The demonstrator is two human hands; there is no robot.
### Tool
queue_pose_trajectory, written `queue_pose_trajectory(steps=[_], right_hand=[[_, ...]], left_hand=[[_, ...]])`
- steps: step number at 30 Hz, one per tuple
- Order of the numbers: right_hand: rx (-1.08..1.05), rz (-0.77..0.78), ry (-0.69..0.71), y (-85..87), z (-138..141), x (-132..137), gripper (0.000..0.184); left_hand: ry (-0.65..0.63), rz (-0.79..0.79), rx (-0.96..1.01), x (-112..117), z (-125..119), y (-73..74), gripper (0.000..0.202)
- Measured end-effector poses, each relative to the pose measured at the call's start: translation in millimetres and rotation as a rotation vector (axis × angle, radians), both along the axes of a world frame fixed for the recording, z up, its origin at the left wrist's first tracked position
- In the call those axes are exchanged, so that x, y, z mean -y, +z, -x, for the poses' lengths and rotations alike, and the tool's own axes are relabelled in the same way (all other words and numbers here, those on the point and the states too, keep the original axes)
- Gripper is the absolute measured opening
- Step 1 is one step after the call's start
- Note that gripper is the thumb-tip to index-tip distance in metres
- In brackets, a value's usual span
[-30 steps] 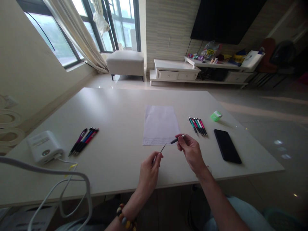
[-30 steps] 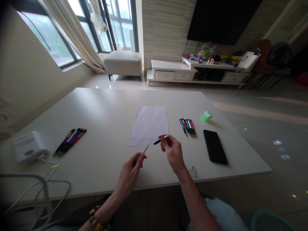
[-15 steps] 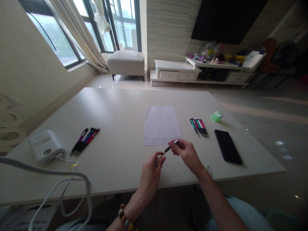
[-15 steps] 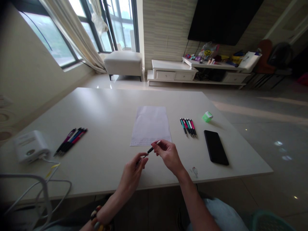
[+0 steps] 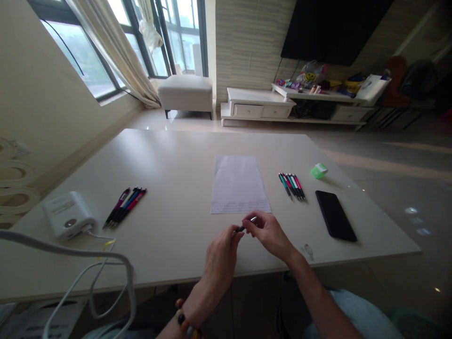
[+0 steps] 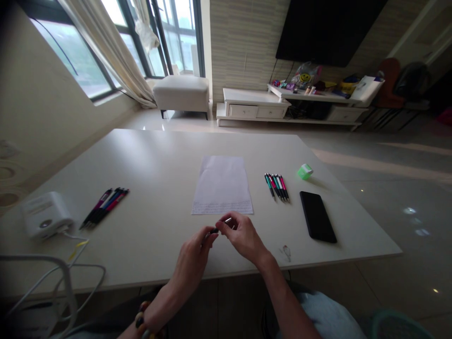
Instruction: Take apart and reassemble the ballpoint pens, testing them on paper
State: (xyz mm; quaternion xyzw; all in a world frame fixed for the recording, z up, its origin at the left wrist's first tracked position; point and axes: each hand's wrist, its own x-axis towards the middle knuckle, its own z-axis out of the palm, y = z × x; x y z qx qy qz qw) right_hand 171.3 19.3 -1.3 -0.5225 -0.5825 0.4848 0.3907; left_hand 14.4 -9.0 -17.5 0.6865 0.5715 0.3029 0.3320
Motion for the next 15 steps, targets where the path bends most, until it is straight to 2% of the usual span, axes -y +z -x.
queue_pose_trajectory(steps=[3, 7, 11, 15], right_hand=[[-0.058, -0.002, -0.001, -0.9, -0.9, 0.5, 0.028], [0.023, -0.016, -0.108, -6.9, 1.5, 0.3, 0.032], [-0.165, 0.028, -0.057, -9.8, 3.6, -1.6, 0.037], [-0.146, 0.025, -0.127, -7.6, 3.0, -2.1, 0.035]], left_hand=[[0.007, 0.017, 0.006, -1.9, -0.9, 2.7, 0.025], [0.008, 0.036, 0.018, -3.0, -1.4, 1.0, 0.024], [0.028, 0.062, 0.034, -4.1, -1.2, 1.5, 0.026], [0.039, 0.072, 0.061, -5.4, -1.8, 3.0, 0.027]])
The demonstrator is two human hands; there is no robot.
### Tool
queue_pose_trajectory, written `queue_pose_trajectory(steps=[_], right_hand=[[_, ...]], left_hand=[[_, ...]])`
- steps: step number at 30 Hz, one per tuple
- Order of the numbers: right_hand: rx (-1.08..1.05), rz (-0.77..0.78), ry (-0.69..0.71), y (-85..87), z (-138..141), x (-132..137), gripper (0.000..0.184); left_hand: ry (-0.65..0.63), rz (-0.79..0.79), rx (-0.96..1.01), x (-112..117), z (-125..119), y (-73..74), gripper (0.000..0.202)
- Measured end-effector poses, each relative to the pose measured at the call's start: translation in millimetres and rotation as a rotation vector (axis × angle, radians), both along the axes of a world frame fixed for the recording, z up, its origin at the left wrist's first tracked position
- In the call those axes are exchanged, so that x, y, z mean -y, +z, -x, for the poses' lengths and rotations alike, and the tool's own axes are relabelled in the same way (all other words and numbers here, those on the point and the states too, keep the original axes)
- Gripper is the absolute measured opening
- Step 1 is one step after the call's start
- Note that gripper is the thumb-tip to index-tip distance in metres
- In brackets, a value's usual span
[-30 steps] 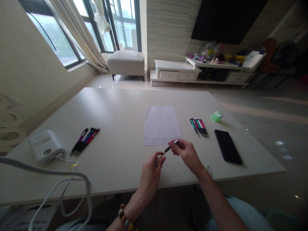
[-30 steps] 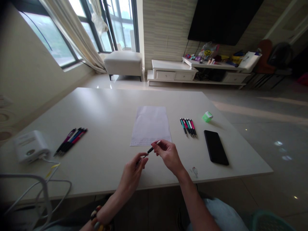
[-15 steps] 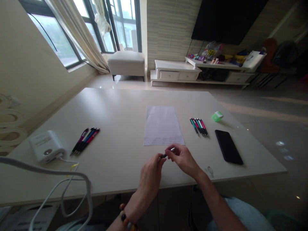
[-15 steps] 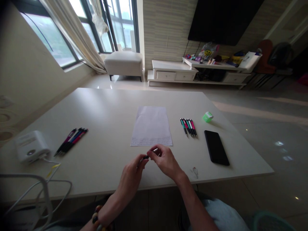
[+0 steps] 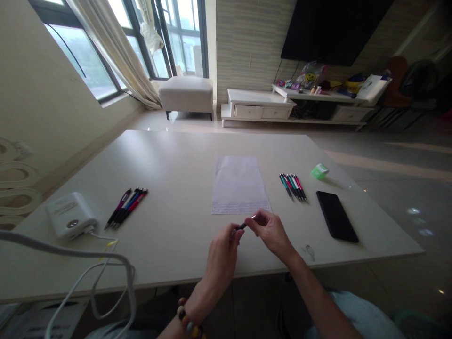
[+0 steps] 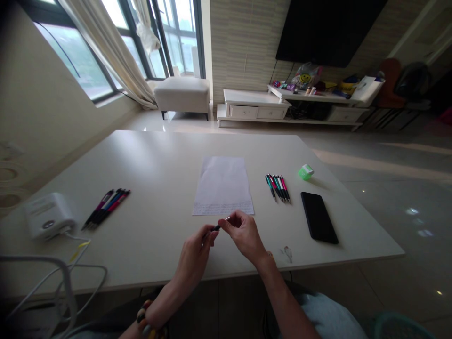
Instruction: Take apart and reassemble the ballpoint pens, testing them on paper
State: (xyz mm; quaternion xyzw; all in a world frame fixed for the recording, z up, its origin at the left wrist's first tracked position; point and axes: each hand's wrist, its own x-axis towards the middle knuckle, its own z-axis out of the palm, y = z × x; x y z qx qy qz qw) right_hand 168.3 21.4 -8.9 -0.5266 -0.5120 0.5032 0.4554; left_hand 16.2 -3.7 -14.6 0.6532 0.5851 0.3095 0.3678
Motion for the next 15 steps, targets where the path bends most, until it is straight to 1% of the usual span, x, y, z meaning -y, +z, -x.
queue_pose_trajectory(steps=[1, 3, 5, 8, 9, 13, 15], right_hand=[[-0.021, 0.011, 0.004, 0.7, -0.2, 0.3, 0.035], [-0.096, 0.04, 0.053, 1.7, -0.7, 1.2, 0.038], [-0.104, 0.046, 0.082, 2.0, -1.0, 2.1, 0.038], [-0.002, 0.011, 0.0, 1.6, -0.1, 3.1, 0.035], [-0.008, 0.015, -0.005, 1.6, 0.5, 3.3, 0.035], [-0.144, 0.068, 0.07, 2.6, 2.7, 3.1, 0.039], [-0.113, 0.057, 0.015, 3.2, 3.0, 3.1, 0.036]], left_hand=[[-0.003, 0.005, 0.01, 0.1, -0.2, -0.1, 0.026], [-0.01, 0.013, 0.026, 0.7, -0.6, -0.4, 0.026], [-0.011, 0.013, 0.036, 1.4, -0.6, -0.5, 0.025], [-0.012, 0.019, 0.04, 2.0, -0.3, -0.4, 0.026], [-0.016, 0.019, 0.041, 2.0, -0.2, -0.3, 0.026], [-0.011, 0.004, 0.041, 1.4, -0.6, 0.0, 0.028], [-0.005, 0.004, 0.046, 1.2, -1.2, 0.8, 0.028]])
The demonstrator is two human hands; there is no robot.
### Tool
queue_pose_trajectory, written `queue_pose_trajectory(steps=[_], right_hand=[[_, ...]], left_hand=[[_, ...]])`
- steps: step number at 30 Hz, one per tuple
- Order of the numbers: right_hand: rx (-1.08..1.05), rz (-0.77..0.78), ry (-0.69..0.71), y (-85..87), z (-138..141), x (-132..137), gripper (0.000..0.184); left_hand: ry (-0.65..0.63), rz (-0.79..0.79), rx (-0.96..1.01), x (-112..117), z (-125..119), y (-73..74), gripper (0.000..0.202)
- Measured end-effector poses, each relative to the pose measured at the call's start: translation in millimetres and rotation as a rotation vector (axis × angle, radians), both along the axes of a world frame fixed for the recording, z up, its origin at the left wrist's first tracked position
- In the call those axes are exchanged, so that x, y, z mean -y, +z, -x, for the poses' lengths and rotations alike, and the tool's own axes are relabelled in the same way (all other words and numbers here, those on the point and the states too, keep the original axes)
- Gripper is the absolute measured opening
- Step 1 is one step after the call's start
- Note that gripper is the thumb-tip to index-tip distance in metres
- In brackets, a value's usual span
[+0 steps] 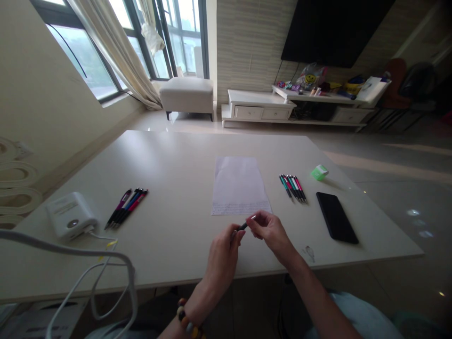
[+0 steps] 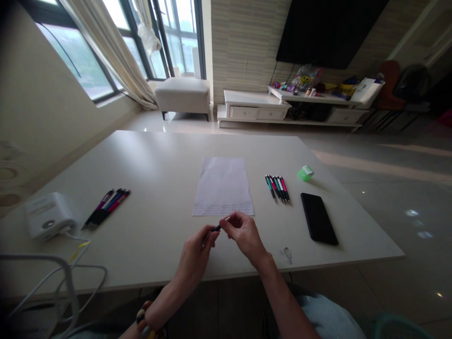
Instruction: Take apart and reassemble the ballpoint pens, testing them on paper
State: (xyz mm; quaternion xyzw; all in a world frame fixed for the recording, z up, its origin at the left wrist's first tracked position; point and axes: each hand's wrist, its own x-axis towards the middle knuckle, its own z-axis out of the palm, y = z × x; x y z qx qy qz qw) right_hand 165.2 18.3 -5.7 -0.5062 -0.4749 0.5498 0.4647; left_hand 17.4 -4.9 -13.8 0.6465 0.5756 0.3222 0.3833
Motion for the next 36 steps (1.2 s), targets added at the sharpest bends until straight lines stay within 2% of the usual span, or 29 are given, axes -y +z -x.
queue_pose_trajectory(steps=[2, 6, 9, 13, 17, 21, 25, 29, 36], right_hand=[[0.001, 0.002, -0.029, 0.3, 0.1, 0.4, 0.035], [-0.094, 0.029, 0.069, 0.1, 1.1, 2.3, 0.037], [-0.004, 0.0, -0.015, -0.9, 2.7, 3.1, 0.034], [-0.093, 0.02, 0.004, -1.5, 3.9, 2.7, 0.037], [-0.061, 0.018, -0.054, -2.4, 2.3, 1.9, 0.033], [-0.144, 0.046, 0.016, -4.1, 0.8, 1.8, 0.036], [-0.043, 0.004, -0.07, -2.5, 1.4, 2.5, 0.033], [-0.12, 0.028, -0.021, 1.0, 2.0, 3.2, 0.033], [-0.059, 0.012, -0.042, 1.0, 0.3, 3.1, 0.035]], left_hand=[[-0.003, 0.001, 0.011, 0.0, -0.4, 0.8, 0.027], [-0.004, -0.01, 0.022, 0.3, -0.2, 1.0, 0.028], [-0.009, 0.0, 0.024, 0.7, 0.2, 0.0, 0.028], [-0.012, 0.002, 0.026, 0.7, 0.0, -0.4, 0.028], [-0.011, 0.004, 0.031, 0.0, -0.7, 0.2, 0.028], [-0.001, -0.002, 0.04, 0.0, -0.9, 0.6, 0.028], [-0.001, 0.01, 0.048, 0.3, -0.9, 1.7, 0.029], [-0.004, 0.018, 0.055, 0.7, -1.0, 2.5, 0.029], [-0.004, 0.015, 0.052, 0.4, -1.0, 1.9, 0.03]])
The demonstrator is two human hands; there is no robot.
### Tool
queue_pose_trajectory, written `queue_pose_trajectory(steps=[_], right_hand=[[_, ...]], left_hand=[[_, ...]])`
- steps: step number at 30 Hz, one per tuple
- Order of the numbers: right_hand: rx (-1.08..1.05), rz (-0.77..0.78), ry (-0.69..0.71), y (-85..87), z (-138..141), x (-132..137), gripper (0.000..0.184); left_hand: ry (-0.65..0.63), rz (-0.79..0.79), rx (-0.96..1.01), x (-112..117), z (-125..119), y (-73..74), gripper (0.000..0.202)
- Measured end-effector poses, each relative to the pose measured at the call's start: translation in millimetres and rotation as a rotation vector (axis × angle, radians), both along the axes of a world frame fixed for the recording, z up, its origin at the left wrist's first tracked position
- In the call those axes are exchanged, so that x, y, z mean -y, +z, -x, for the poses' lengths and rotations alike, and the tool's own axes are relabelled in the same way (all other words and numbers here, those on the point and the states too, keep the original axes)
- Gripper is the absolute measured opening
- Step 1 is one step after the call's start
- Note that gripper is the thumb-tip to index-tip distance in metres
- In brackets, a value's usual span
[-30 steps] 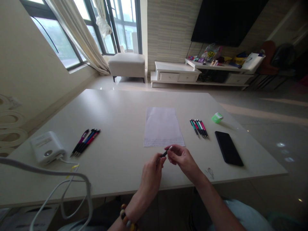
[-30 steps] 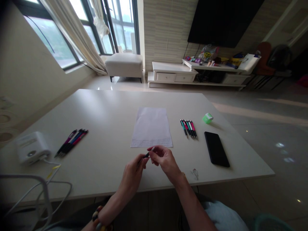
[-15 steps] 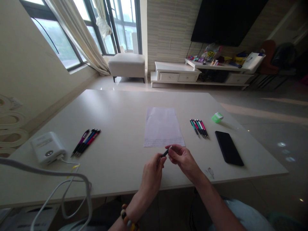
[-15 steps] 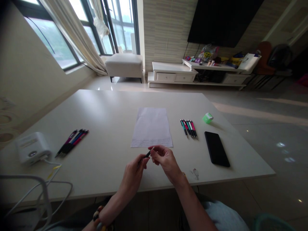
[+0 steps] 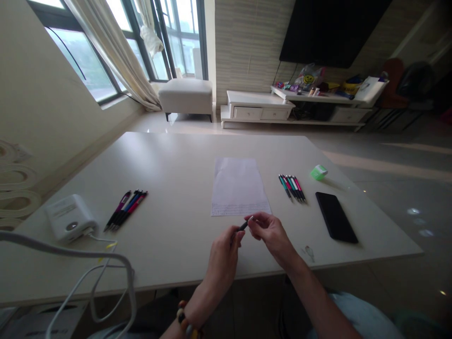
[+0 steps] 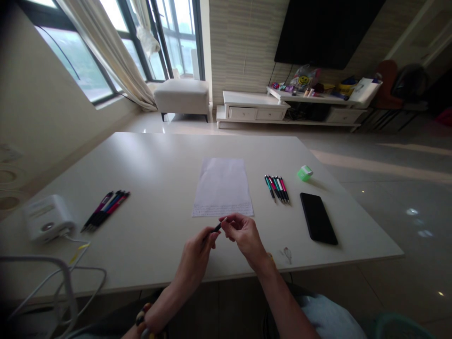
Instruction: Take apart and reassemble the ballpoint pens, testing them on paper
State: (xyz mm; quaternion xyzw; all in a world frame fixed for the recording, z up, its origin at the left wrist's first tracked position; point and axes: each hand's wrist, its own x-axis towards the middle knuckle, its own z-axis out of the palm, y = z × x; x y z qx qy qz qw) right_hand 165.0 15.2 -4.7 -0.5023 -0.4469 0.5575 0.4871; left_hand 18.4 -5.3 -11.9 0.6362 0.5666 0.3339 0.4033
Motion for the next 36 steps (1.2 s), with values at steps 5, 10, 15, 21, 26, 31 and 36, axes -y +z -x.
queue_pose_trajectory(steps=[5, 10, 15, 21, 26, 31, 36], right_hand=[[0.003, -0.022, -0.021, -2.9, 2.0, -0.4, 0.034], [0.035, -0.051, -0.045, -2.6, 3.1, 0.2, 0.031], [0.051, -0.024, -0.01, -2.2, 2.2, 1.3, 0.031], [-0.007, -0.041, 0.044, 0.9, 3.4, 1.6, 0.032], [0.107, -0.013, -0.078, -4.2, 4.0, 1.6, 0.033], [-0.02, -0.045, -0.037, -4.6, 7.1, 2.3, 0.029], [-0.088, -0.061, -0.005, -3.9, 6.5, 2.2, 0.025]], left_hand=[[-0.001, -0.012, 0.013, -0.4, 0.4, -0.9, 0.028], [-0.009, -0.011, 0.0, 0.5, -0.1, -0.7, 0.027], [-0.015, -0.004, -0.007, 0.2, -0.7, 0.8, 0.028], [-0.012, -0.019, -0.005, -0.9, -0.4, -0.8, 0.027], [-0.017, -0.067, -0.042, 1.3, 0.8, -0.8, 0.027], [-0.003, -0.074, 0.0, 1.1, 0.3, 0.1, 0.028], [-0.013, -0.044, 0.049, -0.2, -0.7, -0.1, 0.03]])
